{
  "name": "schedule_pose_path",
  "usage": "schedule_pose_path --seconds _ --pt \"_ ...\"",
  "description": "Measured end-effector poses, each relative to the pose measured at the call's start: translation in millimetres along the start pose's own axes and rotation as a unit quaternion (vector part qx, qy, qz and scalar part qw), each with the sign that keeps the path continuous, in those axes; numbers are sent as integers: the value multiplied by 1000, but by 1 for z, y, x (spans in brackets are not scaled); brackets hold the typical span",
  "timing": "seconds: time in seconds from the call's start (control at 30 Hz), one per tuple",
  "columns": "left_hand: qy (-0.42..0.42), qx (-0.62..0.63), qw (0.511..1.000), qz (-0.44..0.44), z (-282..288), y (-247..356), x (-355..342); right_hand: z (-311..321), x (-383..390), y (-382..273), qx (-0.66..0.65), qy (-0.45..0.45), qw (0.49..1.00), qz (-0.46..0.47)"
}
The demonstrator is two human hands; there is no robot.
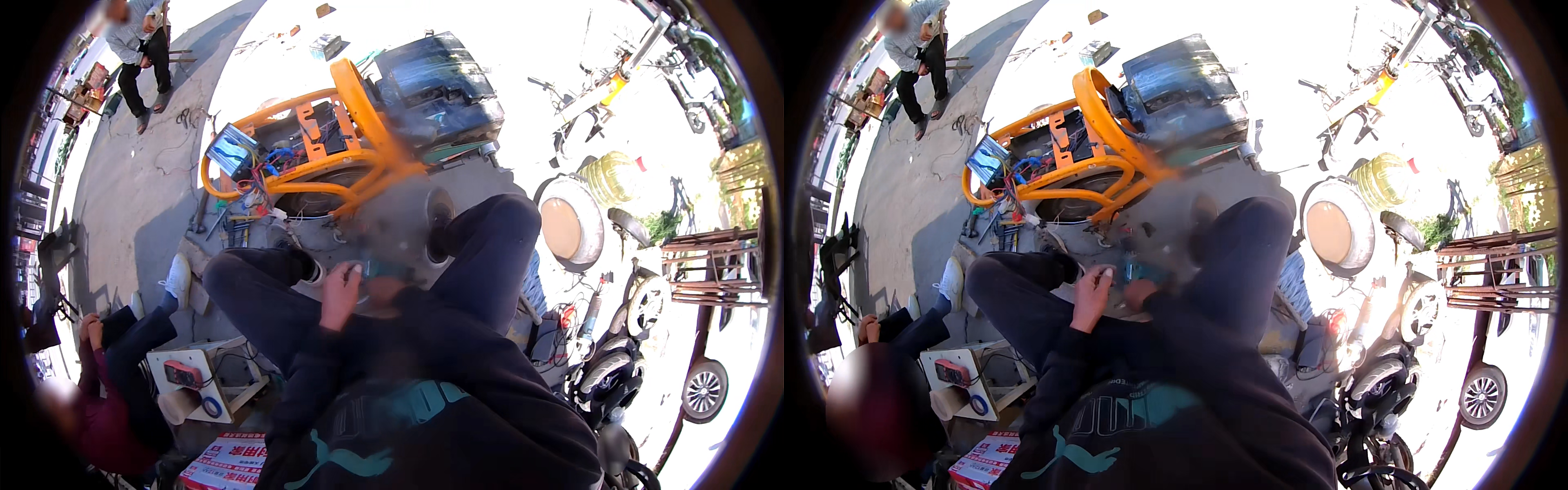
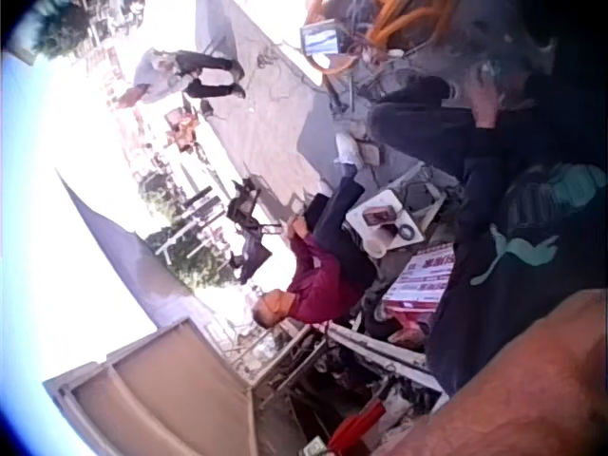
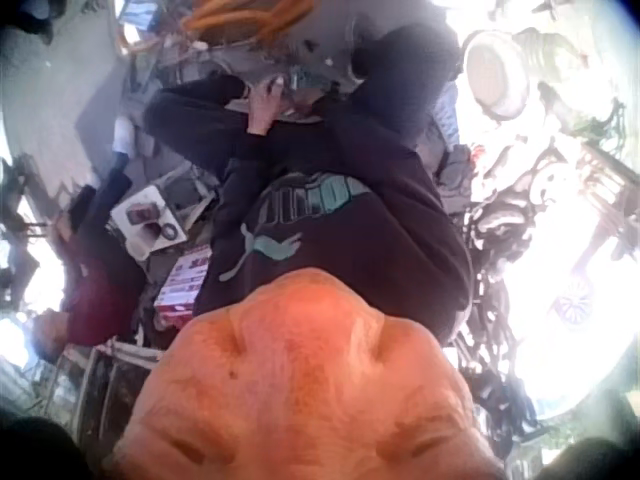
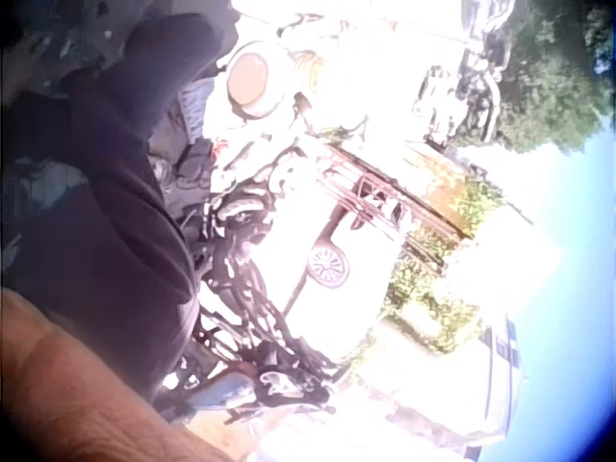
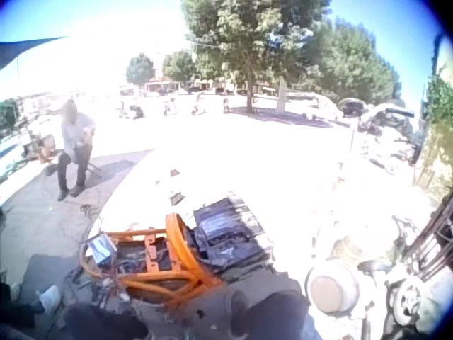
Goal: The person sits on the ground and repairs the electrical wiring of a yellow electric scooter. They strip wire ends, twist them together, and wrap the connections with blue electrical tape. The person uses pliers to cut and strip wires and a soldering iron to secure the connections.
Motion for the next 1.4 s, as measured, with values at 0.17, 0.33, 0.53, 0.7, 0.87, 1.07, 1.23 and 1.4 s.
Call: schedule_pose_path --seconds 0.17,0.33,0.53,0.7,0.87,1.07,1.23,1.4 --pt "-101 -241 958 -122 -37 38 13 24 30 15 -141 175 973 -49" --pt "-145 -299 937 -110 -43 2 16 -27 -9 34 27 43 998 -21" --pt "-179 -408 894 -35 -35 16 23 -27 6 14 19 -11 1000 17" --pt "-126 -405 904 -53 -37 -33 19 -31 -2 7 46 -30 998 23" --pt "-150 -410 900 -18 -49 -54 9 -34 -8 14 62 -39 997 18" --pt "-187 -373 908 -32 -38 -34 10 -34 -8 18 78 -44 996 0" --pt "-153 -319 934 -49 -16 -19 16 -32 -13 15 77 -41 996 -13" --pt "-77 -271 955 -94 -7 -13 14 -20 -10 9 72 -16 997 -17"
Point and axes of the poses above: each hand's wrist, its own x-axis away from the middle knuckle, its own z-axis out of the back of the hand, y = z × x, the point moved 5 cm from there along -x, towards the middle knuckle, and after that the axes turned 1 degree about -z, right-handed, at the moved point
